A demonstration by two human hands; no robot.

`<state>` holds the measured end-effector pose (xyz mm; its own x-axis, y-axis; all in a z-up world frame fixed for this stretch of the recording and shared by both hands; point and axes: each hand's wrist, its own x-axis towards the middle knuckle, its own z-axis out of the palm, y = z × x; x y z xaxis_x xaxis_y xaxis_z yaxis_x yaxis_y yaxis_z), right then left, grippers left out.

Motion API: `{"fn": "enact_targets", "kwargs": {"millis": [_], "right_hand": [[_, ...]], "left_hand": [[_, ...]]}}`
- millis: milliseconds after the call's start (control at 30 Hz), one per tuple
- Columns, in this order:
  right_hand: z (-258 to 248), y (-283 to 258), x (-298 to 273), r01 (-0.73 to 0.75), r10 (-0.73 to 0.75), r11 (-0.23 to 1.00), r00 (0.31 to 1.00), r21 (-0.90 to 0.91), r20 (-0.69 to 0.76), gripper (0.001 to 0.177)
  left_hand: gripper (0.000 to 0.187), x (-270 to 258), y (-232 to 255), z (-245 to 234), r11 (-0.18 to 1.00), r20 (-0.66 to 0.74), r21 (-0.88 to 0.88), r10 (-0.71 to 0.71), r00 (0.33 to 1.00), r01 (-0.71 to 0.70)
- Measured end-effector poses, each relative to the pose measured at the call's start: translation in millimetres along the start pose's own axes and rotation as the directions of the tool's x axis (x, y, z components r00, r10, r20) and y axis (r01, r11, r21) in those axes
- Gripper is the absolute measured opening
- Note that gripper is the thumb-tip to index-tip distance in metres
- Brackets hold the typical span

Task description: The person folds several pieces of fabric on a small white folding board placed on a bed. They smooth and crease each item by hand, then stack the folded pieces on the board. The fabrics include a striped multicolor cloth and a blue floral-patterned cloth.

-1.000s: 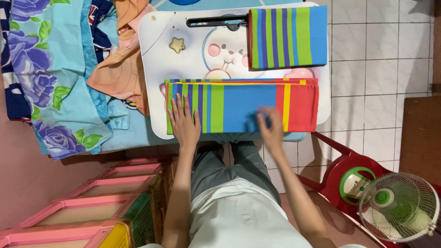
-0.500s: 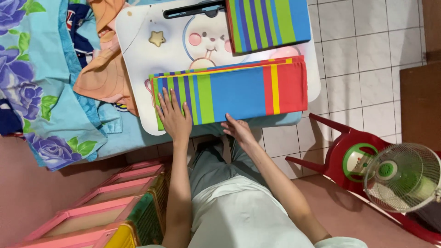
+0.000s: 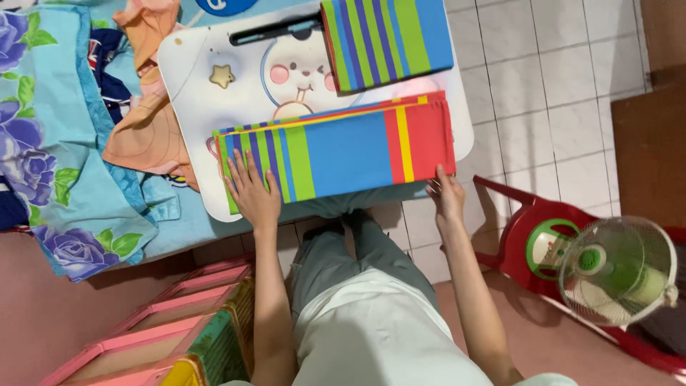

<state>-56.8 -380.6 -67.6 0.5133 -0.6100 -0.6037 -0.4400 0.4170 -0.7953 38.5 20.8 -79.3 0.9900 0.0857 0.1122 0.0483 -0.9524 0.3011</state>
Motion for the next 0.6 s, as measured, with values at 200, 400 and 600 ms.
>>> {"fn": "enact_targets", "kwargs": {"millis": [200,400,600], "right_hand": [[-15.2,-45.3,1.9,0.232,-0.23,0.972,0.971,-0.032,0.067,0.055],[9.9,-99.3,-12.5,0.466,-0.343,0.836,0.856,-0.29,0.387,0.056],[26.9,-144.0,-10.1,0.311,-0.065,0.904,0.778,-0.293,0.625,0.077]], "left_hand": [[0.054,10.1,61.2,-0.9,0.993,-0.105,-0.096,-0.078,0.991,0.068],[0.058,11.4,142.5,36.9,0.965,0.029,-0.198,0.182,0.983,-0.173],[0.053,18.3,156.5,57.0,0.986,0.006,-0.095,0.135,0.991,-0.134]]}}
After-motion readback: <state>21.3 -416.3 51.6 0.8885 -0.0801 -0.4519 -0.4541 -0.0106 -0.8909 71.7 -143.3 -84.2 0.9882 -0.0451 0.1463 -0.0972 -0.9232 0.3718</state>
